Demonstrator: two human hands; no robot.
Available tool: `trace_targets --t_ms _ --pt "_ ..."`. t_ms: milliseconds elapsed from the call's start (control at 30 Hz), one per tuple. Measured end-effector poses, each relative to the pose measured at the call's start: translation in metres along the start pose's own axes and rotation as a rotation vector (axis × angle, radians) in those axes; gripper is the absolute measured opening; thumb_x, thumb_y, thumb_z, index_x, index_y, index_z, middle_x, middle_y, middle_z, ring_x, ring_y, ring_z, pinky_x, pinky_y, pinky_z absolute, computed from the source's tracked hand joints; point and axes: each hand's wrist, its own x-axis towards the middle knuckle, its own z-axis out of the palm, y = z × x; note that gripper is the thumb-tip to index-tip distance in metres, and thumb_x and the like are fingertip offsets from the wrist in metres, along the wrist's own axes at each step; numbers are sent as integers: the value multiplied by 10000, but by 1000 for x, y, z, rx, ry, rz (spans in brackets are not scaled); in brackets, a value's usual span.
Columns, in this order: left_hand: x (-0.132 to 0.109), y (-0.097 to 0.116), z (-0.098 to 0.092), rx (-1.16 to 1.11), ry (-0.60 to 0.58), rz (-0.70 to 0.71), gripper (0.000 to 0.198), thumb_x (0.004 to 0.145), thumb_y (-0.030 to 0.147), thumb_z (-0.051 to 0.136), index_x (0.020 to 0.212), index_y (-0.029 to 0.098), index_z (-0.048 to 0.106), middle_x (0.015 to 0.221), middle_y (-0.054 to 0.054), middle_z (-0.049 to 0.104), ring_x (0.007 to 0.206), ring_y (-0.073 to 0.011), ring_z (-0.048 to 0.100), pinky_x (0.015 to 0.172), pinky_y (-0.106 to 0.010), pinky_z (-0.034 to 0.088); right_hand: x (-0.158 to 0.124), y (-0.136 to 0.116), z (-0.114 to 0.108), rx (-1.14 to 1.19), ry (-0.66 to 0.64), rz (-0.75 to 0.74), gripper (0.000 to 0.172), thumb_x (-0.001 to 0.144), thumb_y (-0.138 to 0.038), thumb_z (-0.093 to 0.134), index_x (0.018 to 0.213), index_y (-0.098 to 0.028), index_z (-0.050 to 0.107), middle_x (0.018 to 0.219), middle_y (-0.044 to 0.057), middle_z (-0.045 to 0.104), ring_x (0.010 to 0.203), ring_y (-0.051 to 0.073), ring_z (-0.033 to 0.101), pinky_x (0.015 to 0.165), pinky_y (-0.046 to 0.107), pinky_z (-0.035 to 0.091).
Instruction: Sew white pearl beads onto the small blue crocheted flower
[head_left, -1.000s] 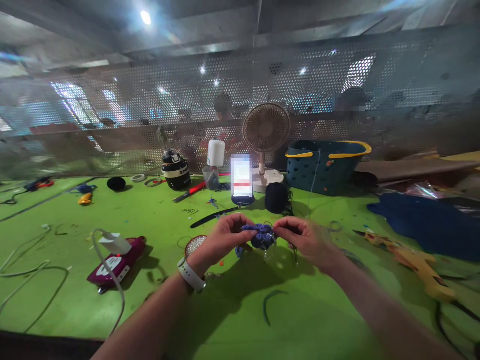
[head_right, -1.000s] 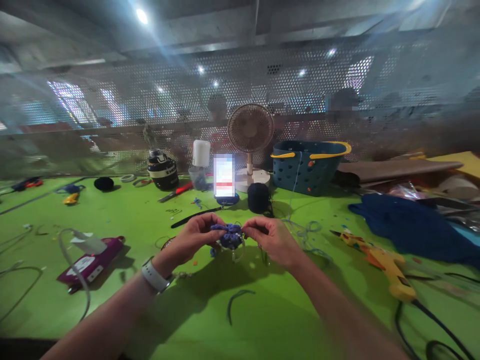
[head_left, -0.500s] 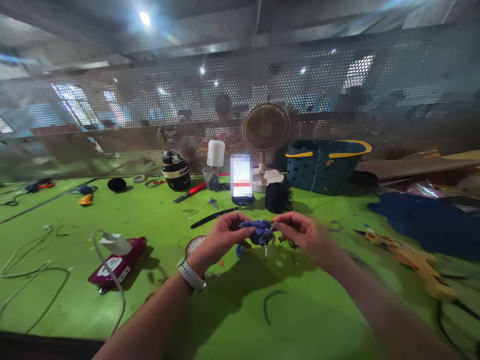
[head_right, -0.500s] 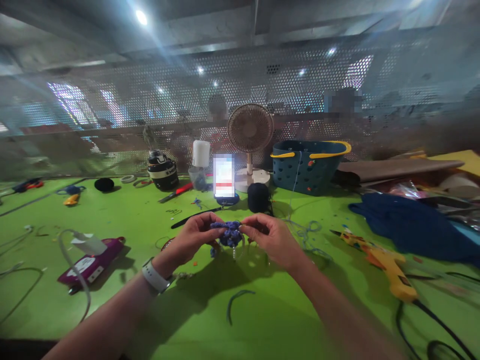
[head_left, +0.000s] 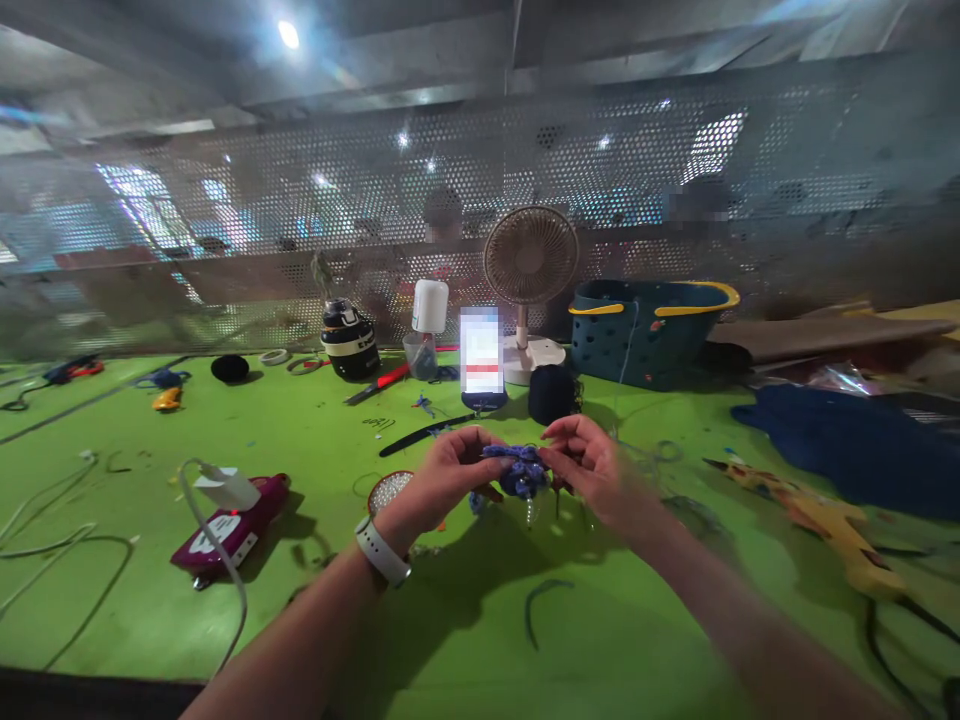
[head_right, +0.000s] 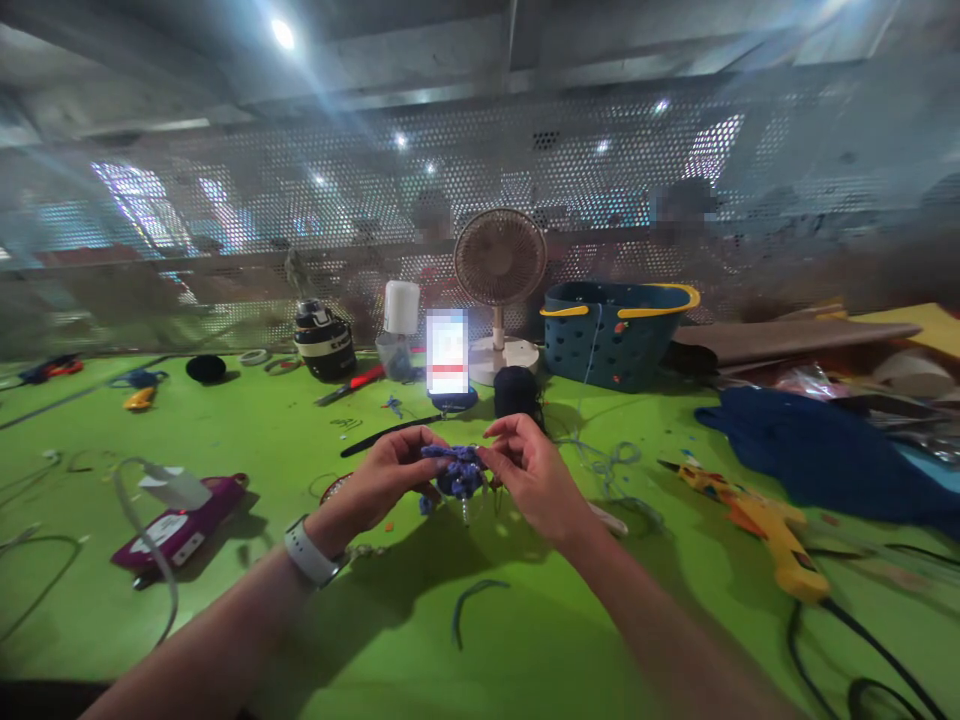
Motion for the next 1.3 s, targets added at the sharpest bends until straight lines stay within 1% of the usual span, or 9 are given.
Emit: trace_targets --t_ms 133,267,400,567,700,967,1100,1233,1300 --pt "1 -1 -6 -1 -9 12 257 714 277 768 837 129 598 739 -8 622 613 -92 574 530 -205 495 2 -5 -5 23 18 82 333 814 -496 622 944 -198 547 786 35 655 642 154 615 587 298 504" --pt "1 3 -11 -43 -29 28 231 712 256 760 822 138 594 723 3 605 576 -77 543 483 -182 444 2 -6 -12 -113 175 40 255 864 -419 581 998 -204 612 994 86 671 924 217 634 833 396 498" --pt "-2 9 -10 -29 -43 23 226 700 253 759 798 139 590 677 20 579 535 -62 499 450 -170 398 -3 -9 -11 -40 -135 100 314 937 -380 495 1215 -266 586 1243 85 629 1146 231 574 971 450 427" --pt "-3 13 -12 13 -63 11 198 706 227 739 786 129 586 689 14 585 547 -60 503 466 -173 388 -8 -13 -8 -68 -280 177 281 820 -429 672 1017 -231 706 877 51 726 748 178 651 667 319 499" --pt "-3 12 -15 32 -61 -6 198 701 220 734 789 128 582 703 3 602 567 -73 526 491 -190 389 -6 -13 -11 -90 -198 149 284 794 -465 681 758 -185 708 703 24 680 603 127 583 570 260 454" --pt "6 9 -31 33 87 45 198 667 226 724 775 143 580 664 22 593 509 -59 491 440 -172 339 -2 -22 -22 -63 -6 49 328 755 -529 687 736 -202 696 632 16 643 571 131 574 578 267 471" --pt "10 11 -34 47 190 38 211 634 231 726 748 152 566 644 30 577 497 -61 478 426 -170 338 -1 -18 -34 -214 92 11 329 778 -529 652 738 -208 705 627 27 639 555 158 573 539 292 465" --pt "8 9 -28 67 187 51 213 660 253 723 765 155 566 665 24 595 528 -69 506 444 -169 351 1 -5 -42 -676 411 -239 219 825 -426 627 853 -231 722 904 86 668 845 263 619 723 420 500" --pt "7 8 -23 94 148 44 218 679 267 729 775 150 573 677 18 607 546 -74 523 454 -171 355 0 0 -40 -778 424 -366 197 851 -380 614 918 -221 710 1009 105 645 972 287 592 822 467 479"
